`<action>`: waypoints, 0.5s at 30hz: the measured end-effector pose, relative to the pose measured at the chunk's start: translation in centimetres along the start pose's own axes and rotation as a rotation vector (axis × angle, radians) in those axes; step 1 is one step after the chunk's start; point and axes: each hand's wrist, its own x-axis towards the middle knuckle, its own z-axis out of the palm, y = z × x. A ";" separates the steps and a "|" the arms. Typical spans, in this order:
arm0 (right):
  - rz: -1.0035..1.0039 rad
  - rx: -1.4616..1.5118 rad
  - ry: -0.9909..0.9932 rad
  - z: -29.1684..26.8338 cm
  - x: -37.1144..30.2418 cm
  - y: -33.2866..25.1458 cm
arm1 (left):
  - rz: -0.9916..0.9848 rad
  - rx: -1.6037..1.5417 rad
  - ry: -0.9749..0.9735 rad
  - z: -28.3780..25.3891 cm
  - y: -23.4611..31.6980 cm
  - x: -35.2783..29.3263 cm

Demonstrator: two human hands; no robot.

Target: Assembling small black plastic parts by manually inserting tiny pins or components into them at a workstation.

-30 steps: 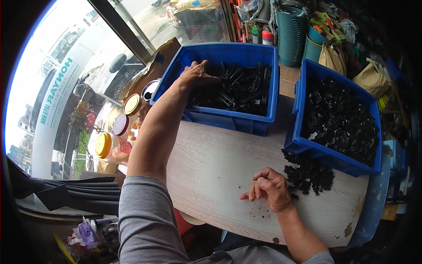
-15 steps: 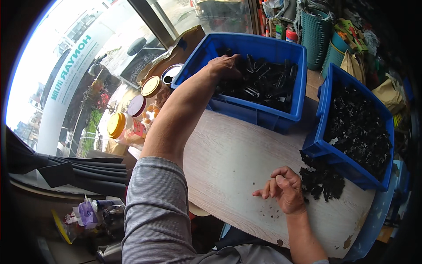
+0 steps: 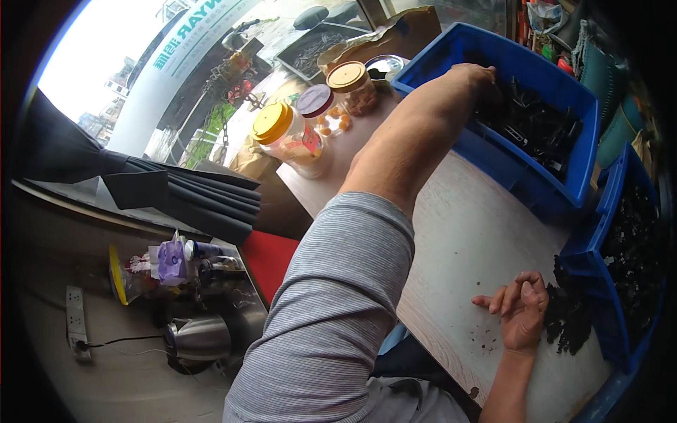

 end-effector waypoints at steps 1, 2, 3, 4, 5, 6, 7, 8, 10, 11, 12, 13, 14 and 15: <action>-0.003 -0.010 -0.015 1.0 -0.2 0.4 | -0.081 -0.044 -0.029 0.2 -2.3 0.3; -0.011 -0.032 -0.004 1.5 -0.4 0.7 | -0.109 -0.035 -0.034 0.5 -3.2 0.7; -0.003 -0.033 0.021 1.8 -0.6 1.0 | -0.050 0.008 -0.023 0.5 -3.1 0.7; 0.005 -0.030 0.013 2.2 -0.7 1.1 | 0.006 0.053 -0.012 0.3 -3.4 0.3; 0.001 -0.032 0.006 2.6 -0.7 1.2 | -0.008 0.058 -0.014 0.0 -4.0 -0.2; -0.011 -0.052 0.033 2.1 -0.8 1.1 | -0.018 0.024 -0.049 0.1 -2.4 -0.5; -0.009 -0.055 0.037 2.2 -0.9 1.1 | -0.042 0.004 -0.076 -0.3 -1.7 -1.1; -0.014 -0.061 0.053 2.2 -1.1 1.1 | -0.040 0.000 -0.079 -0.6 -1.1 -1.8; -0.012 -0.055 0.045 2.7 -1.3 1.2 | -0.073 0.024 0.000 -1.4 -1.7 -3.1; -0.014 -0.059 0.039 2.8 -1.5 1.3 | -0.081 0.027 0.000 -1.5 -1.8 -3.6; -0.016 -0.061 0.031 3.0 -1.5 1.3 | -0.085 0.044 0.041 -1.5 -2.0 -4.0; -0.012 -0.057 0.023 3.2 -1.7 1.4 | -0.087 0.061 0.080 -1.5 -2.2 -4.3; -0.005 -0.062 0.031 3.4 -1.8 1.5 | -0.094 0.064 0.080 -1.6 -2.4 -4.5; 0.000 -0.070 0.044 3.4 -1.9 1.5 | -0.067 0.057 0.038 -1.5 -2.2 -4.5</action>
